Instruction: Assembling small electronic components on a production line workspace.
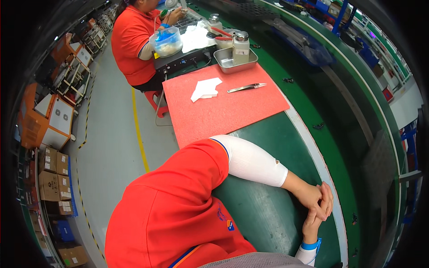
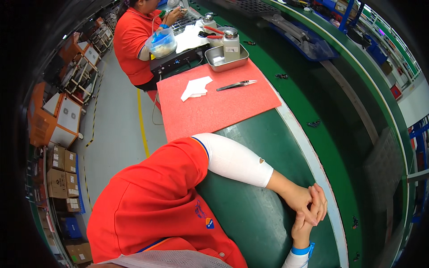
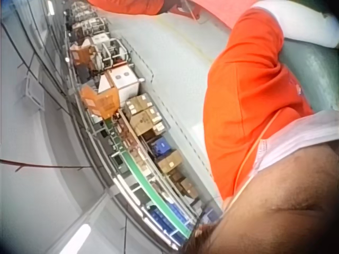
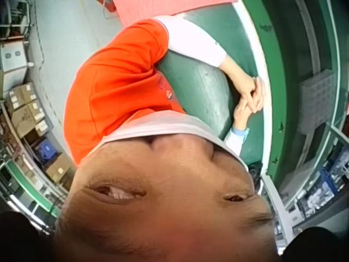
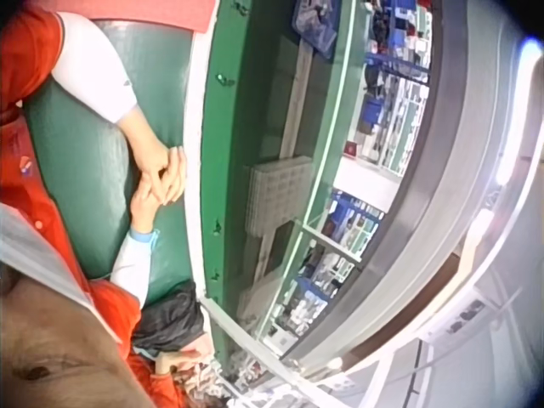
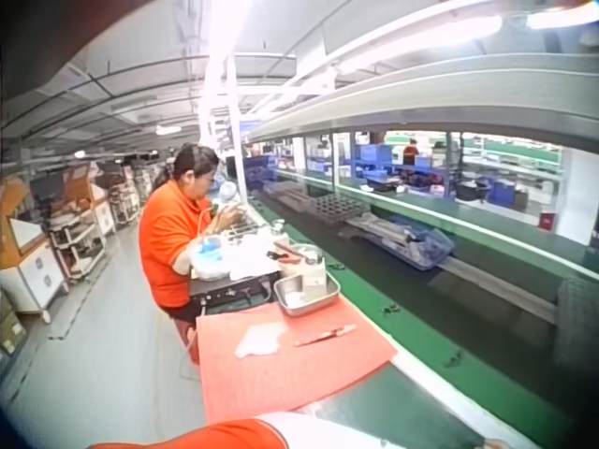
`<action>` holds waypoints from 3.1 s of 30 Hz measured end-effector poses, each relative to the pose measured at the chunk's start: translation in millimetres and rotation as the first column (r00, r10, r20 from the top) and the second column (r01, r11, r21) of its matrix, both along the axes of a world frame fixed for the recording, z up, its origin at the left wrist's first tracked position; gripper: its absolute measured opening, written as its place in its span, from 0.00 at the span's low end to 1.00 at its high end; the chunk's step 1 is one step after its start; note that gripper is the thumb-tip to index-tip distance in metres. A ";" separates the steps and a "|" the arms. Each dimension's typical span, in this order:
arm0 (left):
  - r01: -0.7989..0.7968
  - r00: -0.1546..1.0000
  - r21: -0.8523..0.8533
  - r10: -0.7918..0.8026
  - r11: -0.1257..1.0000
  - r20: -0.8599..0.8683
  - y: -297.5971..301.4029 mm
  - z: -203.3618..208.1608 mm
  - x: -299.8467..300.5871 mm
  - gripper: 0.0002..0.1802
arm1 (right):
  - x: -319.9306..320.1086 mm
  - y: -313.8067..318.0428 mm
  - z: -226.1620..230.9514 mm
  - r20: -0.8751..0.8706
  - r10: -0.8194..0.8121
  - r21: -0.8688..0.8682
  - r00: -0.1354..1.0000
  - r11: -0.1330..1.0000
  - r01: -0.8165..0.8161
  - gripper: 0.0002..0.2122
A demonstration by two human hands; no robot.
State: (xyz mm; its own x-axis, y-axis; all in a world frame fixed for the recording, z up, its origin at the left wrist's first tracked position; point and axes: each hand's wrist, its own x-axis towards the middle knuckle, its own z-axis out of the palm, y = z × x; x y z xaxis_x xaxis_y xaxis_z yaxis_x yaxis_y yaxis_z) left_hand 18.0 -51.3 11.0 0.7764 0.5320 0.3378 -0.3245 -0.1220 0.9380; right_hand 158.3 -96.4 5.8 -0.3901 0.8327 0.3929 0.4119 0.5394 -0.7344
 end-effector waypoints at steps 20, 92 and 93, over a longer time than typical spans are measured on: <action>-0.048 0.999 0.128 0.050 0.991 -0.014 -1.8 1.2 -2.1 0.23 | -3.4 0.4 7.7 -0.027 0.018 -0.035 0.999 0.999 -0.019 0.32; 0.040 0.993 0.052 -0.034 0.998 -0.112 -0.1 9.9 -7.0 0.20 | -4.0 -1.3 2.7 -0.106 -0.002 -0.069 0.994 0.998 -0.006 0.30; 0.037 0.993 0.052 -0.031 0.998 -0.117 -0.1 10.6 -7.4 0.20 | -4.1 -1.2 3.4 -0.109 -0.003 -0.076 0.994 0.997 -0.005 0.30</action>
State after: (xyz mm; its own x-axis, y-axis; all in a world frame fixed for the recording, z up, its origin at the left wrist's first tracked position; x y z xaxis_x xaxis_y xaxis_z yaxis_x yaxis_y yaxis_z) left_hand 10.6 -51.5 21.6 0.8294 0.4878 0.2725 -0.2191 -0.1647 0.9617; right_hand 154.2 -97.6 9.2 -0.3490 0.8615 0.3688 0.3267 0.4807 -0.8138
